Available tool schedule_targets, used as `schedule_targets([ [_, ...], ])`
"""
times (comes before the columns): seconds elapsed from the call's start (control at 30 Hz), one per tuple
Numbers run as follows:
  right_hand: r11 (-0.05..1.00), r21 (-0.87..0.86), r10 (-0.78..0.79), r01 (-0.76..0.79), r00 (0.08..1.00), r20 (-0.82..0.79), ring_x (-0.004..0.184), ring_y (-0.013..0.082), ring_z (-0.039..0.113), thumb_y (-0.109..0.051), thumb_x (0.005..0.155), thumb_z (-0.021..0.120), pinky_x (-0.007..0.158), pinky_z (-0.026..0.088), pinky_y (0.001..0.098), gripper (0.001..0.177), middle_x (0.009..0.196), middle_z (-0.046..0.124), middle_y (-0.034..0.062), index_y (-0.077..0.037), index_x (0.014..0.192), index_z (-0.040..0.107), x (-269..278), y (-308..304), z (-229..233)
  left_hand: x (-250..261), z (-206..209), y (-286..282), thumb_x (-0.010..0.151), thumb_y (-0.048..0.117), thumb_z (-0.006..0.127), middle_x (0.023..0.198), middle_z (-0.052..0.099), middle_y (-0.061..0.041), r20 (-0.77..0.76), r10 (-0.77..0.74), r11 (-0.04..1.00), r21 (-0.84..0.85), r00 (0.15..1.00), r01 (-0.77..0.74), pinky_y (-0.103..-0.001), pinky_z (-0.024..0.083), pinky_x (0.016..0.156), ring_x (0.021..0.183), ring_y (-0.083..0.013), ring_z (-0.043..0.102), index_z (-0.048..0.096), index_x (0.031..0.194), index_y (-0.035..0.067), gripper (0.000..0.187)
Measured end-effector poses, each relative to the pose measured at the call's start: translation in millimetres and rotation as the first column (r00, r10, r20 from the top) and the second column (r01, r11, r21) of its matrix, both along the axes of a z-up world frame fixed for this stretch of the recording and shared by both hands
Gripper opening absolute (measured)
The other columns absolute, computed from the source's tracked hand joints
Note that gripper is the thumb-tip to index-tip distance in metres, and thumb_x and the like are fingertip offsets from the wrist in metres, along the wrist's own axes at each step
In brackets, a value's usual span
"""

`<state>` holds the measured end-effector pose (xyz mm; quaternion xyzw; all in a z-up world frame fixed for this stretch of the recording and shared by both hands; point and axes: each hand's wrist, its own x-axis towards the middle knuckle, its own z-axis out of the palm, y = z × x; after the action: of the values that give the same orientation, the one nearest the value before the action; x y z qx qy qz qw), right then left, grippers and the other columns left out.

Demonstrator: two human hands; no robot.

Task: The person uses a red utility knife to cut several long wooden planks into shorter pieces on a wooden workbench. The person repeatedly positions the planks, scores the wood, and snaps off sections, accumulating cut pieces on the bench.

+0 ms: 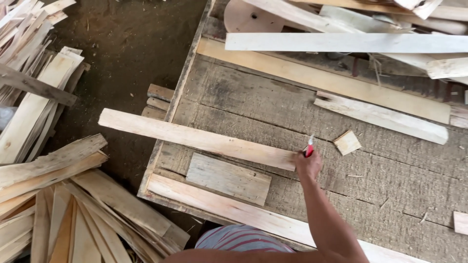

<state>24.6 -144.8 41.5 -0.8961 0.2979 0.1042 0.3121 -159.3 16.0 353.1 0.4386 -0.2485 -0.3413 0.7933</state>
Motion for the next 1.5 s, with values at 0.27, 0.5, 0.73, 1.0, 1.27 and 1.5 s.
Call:
schedule_targets([
  [0.27,0.979,0.045,0.203,-0.199,0.959,-0.197,0.075,0.0144,0.053,-0.055,0.088,0.077,0.064,0.045,0.0301,0.053,0.093,0.061,0.0048,-0.015,0.114,0.052,-39,25,53,-14,-136,16,0.097,0.024,0.072,0.118,0.068,-0.004,0.249,0.355,0.850,0.315,0.901,-0.422,-0.036,0.045,0.109,0.115,-0.0193,0.063,0.064,0.096,0.018,0.010],
  [0.5,0.999,0.053,0.009,0.001,0.983,-0.184,0.098,0.0297,0.063,-0.037,0.088,0.077,0.085,0.050,0.0442,0.037,0.105,0.070,0.0134,-0.013,0.115,0.067,-26,45,43,10,-210,162,0.083,0.030,0.082,0.148,0.047,-0.015,0.507,0.347,0.016,0.838,0.789,-0.545,-0.051,0.043,0.113,0.136,-0.0350,0.046,0.050,0.145,0.017,0.072],
  [0.73,0.996,-0.088,-0.012,0.007,0.998,-0.057,0.120,0.0415,0.063,-0.046,0.078,0.084,0.104,0.049,0.0497,0.056,0.120,0.065,0.0187,-0.014,0.122,0.067,-1,68,-8,94,-210,294,0.089,0.024,0.077,0.169,0.020,-0.012,0.326,-0.087,-0.399,0.854,0.941,-0.333,-0.069,0.017,0.121,0.158,-0.0360,0.013,0.022,0.165,0.027,0.094],
  [1.0,0.993,-0.098,-0.053,0.069,0.987,0.154,0.123,0.0483,0.058,-0.037,0.081,0.082,0.106,0.047,0.0582,0.057,0.146,0.040,0.0157,-0.015,0.127,0.054,-13,122,-36,111,-239,358,0.078,0.040,0.084,0.132,0.056,-0.011,0.503,-0.315,-0.210,0.790,0.805,-0.576,-0.070,0.024,0.114,0.133,-0.0299,0.047,0.047,0.150,0.019,0.083],
  [1.27,0.981,0.096,0.104,-0.170,0.872,0.478,0.103,0.0383,0.066,-0.014,0.085,0.083,0.090,0.053,0.0511,0.048,0.127,0.049,0.0179,-0.007,0.127,0.061,2,245,15,83,-241,373,0.077,0.057,0.077,0.121,0.057,-0.005,0.652,0.009,-0.373,0.706,0.759,-0.602,-0.049,0.045,0.098,0.119,-0.0260,0.053,0.053,0.146,0.018,0.083],
  [1.5,0.798,0.430,0.353,-0.423,0.905,0.236,0.076,0.0190,0.061,-0.021,0.087,0.081,0.070,0.052,0.0351,0.036,0.090,0.056,0.0068,-0.009,0.117,0.065,-6,328,29,37,-256,346,0.078,0.057,0.080,0.116,0.057,-0.007,0.657,0.379,-0.544,0.728,0.652,-0.417,-0.050,0.052,0.090,0.114,-0.0281,0.058,0.054,0.139,0.015,0.079],
])
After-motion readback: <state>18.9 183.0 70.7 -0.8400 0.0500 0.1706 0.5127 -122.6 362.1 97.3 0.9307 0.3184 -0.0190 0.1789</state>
